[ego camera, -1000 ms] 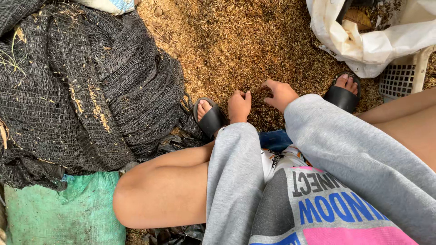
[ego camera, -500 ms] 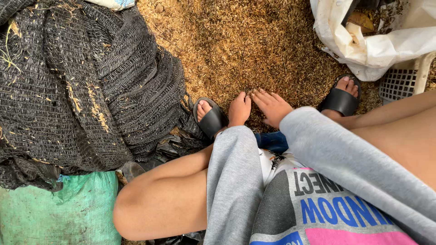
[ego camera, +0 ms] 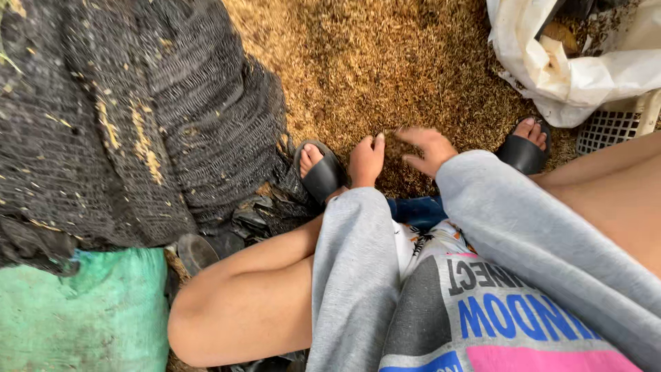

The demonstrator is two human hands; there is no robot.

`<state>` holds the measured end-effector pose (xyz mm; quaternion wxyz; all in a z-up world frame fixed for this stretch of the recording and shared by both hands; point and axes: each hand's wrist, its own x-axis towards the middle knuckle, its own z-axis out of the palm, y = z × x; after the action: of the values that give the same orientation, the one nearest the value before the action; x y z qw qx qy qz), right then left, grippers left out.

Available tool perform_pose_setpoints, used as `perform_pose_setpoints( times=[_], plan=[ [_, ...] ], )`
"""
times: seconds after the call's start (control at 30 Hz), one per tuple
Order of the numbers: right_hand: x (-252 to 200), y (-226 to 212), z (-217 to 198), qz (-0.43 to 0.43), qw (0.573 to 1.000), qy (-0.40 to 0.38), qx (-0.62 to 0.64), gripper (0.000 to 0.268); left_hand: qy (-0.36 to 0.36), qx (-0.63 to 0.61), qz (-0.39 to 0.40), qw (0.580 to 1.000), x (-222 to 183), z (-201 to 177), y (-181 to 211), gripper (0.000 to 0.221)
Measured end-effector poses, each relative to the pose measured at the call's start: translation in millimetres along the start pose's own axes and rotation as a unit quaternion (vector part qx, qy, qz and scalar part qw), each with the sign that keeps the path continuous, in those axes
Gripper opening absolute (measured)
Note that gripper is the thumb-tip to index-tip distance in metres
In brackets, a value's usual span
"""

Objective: The person scoops loose substrate from a large pile and packs it into small black plastic bags using both hands. The filled bags are then placed into a nearby white crate. The person repeats this process continuously.

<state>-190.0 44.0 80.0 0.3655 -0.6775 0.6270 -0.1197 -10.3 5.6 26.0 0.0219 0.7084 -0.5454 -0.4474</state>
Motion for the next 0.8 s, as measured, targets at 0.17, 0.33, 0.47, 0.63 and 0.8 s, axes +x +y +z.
perform_pose_setpoints(
  times=[0.17, 0.33, 0.47, 0.63, 0.8],
  plan=[
    [-7.8, -14.0, 7.7, 0.007, 1.000, -0.012, -0.018, 0.042, -0.053, 0.007, 0.036, 0.998, -3.1, -5.4, -12.2, 0.054],
    [12.6, -31.2, 19.7, 0.048, 0.998, -0.025, -0.020, 0.018, -0.038, -0.024, 0.025, 0.999, -6.6, -5.0, -10.4, 0.039],
    [18.9, -13.7, 32.2, 0.111, 0.989, -0.079, -0.055, 0.021, -0.033, -0.065, 0.038, 0.997, -12.7, 0.6, -11.8, 0.033],
    [38.5, -10.1, 57.0, 0.069, 0.983, -0.079, -0.148, 0.017, 0.005, -0.044, 0.096, 0.994, -7.8, -11.1, -4.3, 0.030],
    [51.7, -9.3, 34.4, 0.063, 0.974, -0.181, -0.122, 0.023, 0.123, -0.109, 0.076, 0.983, 2.7, -18.4, 7.8, 0.037]
  ],
)
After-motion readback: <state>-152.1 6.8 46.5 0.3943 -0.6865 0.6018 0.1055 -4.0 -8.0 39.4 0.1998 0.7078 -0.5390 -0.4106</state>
